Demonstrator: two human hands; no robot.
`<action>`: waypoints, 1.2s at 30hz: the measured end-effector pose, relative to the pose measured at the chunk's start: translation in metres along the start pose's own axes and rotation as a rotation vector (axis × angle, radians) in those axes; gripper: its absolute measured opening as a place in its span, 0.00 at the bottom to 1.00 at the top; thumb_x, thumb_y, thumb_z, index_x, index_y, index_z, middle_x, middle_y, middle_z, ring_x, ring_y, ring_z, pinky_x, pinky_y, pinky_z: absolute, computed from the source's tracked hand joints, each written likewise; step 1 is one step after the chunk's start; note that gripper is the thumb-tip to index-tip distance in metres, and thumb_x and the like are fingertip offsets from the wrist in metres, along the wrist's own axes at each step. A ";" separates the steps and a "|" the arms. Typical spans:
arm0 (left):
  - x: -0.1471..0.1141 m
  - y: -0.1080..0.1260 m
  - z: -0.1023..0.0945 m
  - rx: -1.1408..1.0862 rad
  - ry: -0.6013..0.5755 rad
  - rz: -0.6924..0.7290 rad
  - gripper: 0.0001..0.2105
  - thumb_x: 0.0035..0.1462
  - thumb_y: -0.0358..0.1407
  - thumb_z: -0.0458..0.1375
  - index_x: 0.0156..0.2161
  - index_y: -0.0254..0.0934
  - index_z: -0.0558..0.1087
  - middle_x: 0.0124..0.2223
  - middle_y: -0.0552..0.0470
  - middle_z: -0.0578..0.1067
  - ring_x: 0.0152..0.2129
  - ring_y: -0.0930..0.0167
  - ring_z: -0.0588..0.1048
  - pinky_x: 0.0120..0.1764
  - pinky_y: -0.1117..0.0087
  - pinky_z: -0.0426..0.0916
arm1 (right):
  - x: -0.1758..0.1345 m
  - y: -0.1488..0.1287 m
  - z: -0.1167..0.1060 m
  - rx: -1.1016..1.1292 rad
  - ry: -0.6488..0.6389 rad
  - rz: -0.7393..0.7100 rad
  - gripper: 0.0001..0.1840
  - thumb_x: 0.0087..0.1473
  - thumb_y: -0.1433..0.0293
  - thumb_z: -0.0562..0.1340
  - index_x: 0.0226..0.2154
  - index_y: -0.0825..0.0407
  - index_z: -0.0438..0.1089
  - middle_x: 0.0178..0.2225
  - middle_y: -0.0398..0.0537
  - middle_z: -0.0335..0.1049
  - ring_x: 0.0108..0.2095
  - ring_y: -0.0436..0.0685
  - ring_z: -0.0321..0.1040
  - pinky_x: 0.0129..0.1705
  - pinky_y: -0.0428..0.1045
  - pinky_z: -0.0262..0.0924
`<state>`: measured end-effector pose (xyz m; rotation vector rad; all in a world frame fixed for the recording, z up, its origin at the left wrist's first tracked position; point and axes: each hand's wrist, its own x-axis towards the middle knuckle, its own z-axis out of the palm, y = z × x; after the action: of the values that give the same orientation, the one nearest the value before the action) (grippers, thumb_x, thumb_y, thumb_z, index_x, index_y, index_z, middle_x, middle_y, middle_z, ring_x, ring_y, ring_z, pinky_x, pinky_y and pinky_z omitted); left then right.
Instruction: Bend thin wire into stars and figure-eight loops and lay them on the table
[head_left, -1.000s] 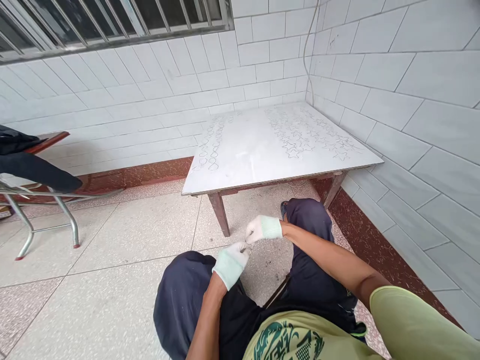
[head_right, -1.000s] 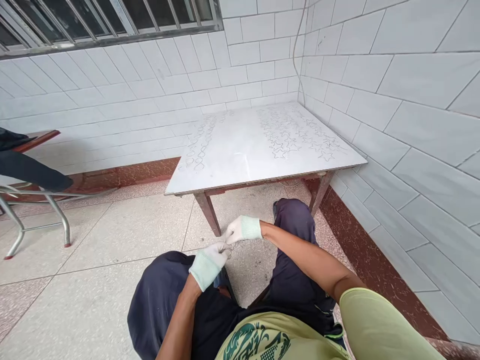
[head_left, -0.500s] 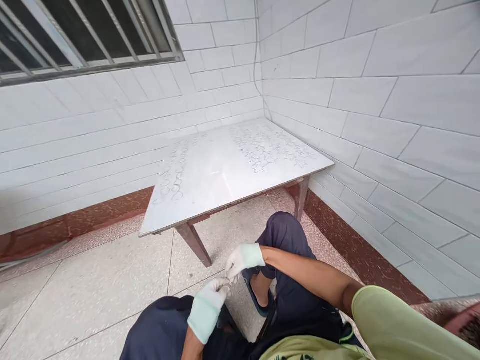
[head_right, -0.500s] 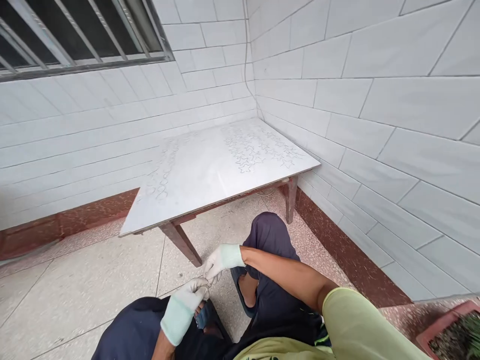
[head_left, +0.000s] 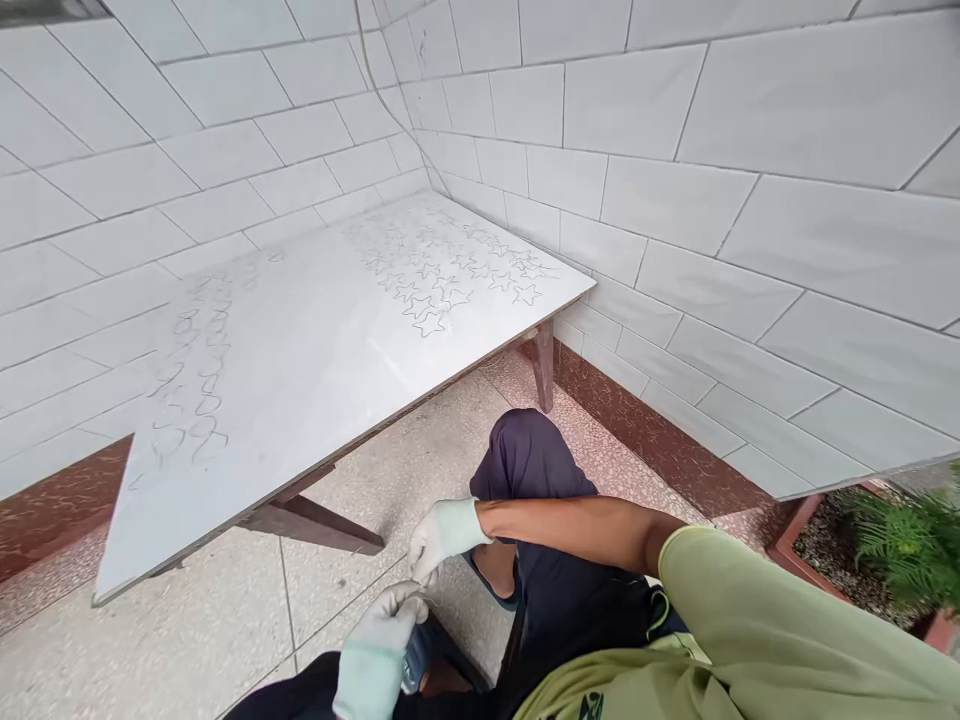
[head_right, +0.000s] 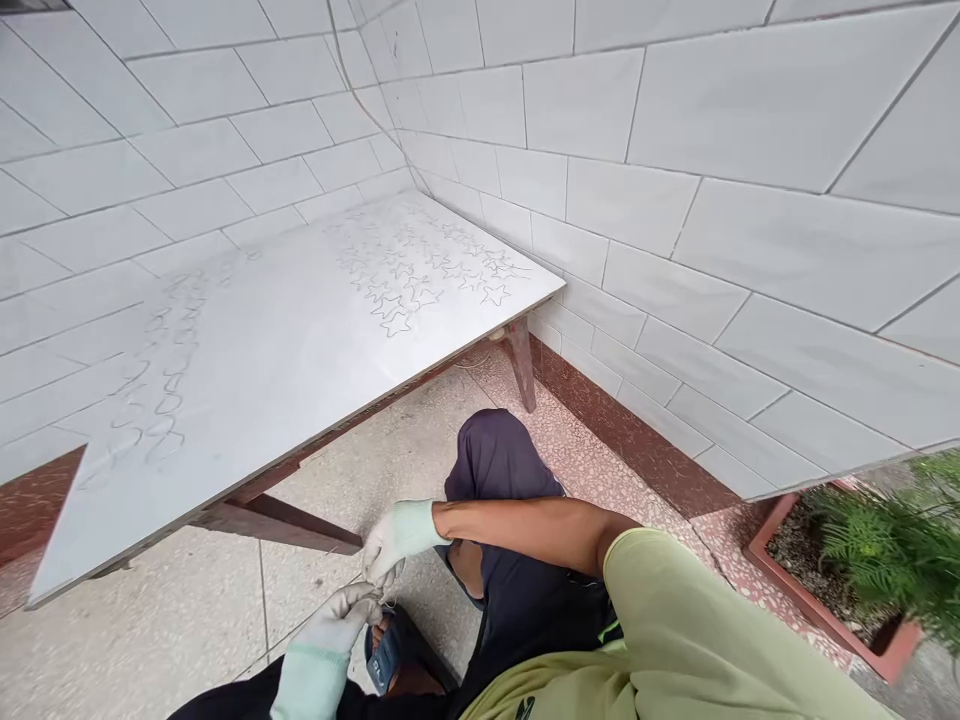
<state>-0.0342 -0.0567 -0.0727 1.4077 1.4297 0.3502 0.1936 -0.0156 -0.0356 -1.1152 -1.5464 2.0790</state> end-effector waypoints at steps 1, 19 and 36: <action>0.001 0.001 0.001 -0.014 0.004 -0.013 0.16 0.44 0.53 0.64 0.26 0.42 0.73 0.25 0.51 0.76 0.22 0.63 0.75 0.30 0.63 0.73 | 0.000 0.002 -0.001 0.008 0.013 0.003 0.09 0.47 0.83 0.75 0.30 0.54 0.83 0.17 0.32 0.72 0.23 0.45 0.74 0.34 0.38 0.65; 0.011 0.001 0.012 0.034 0.057 -0.066 0.17 0.44 0.53 0.66 0.29 0.42 0.74 0.26 0.50 0.78 0.30 0.58 0.81 0.37 0.59 0.78 | 0.033 0.037 -0.007 0.303 -0.084 0.091 0.15 0.45 0.68 0.81 0.25 0.56 0.78 0.20 0.38 0.74 0.24 0.49 0.75 0.33 0.42 0.68; 0.002 -0.001 0.006 -0.023 0.025 -0.024 0.23 0.43 0.59 0.66 0.31 0.40 0.79 0.29 0.47 0.82 0.26 0.60 0.80 0.33 0.60 0.77 | 0.020 0.030 -0.013 0.063 0.024 0.031 0.11 0.49 0.74 0.78 0.25 0.56 0.77 0.19 0.36 0.73 0.24 0.47 0.74 0.33 0.40 0.65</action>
<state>-0.0291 -0.0581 -0.0765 1.3709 1.4573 0.3684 0.1962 -0.0043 -0.0728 -1.1446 -1.4512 2.1116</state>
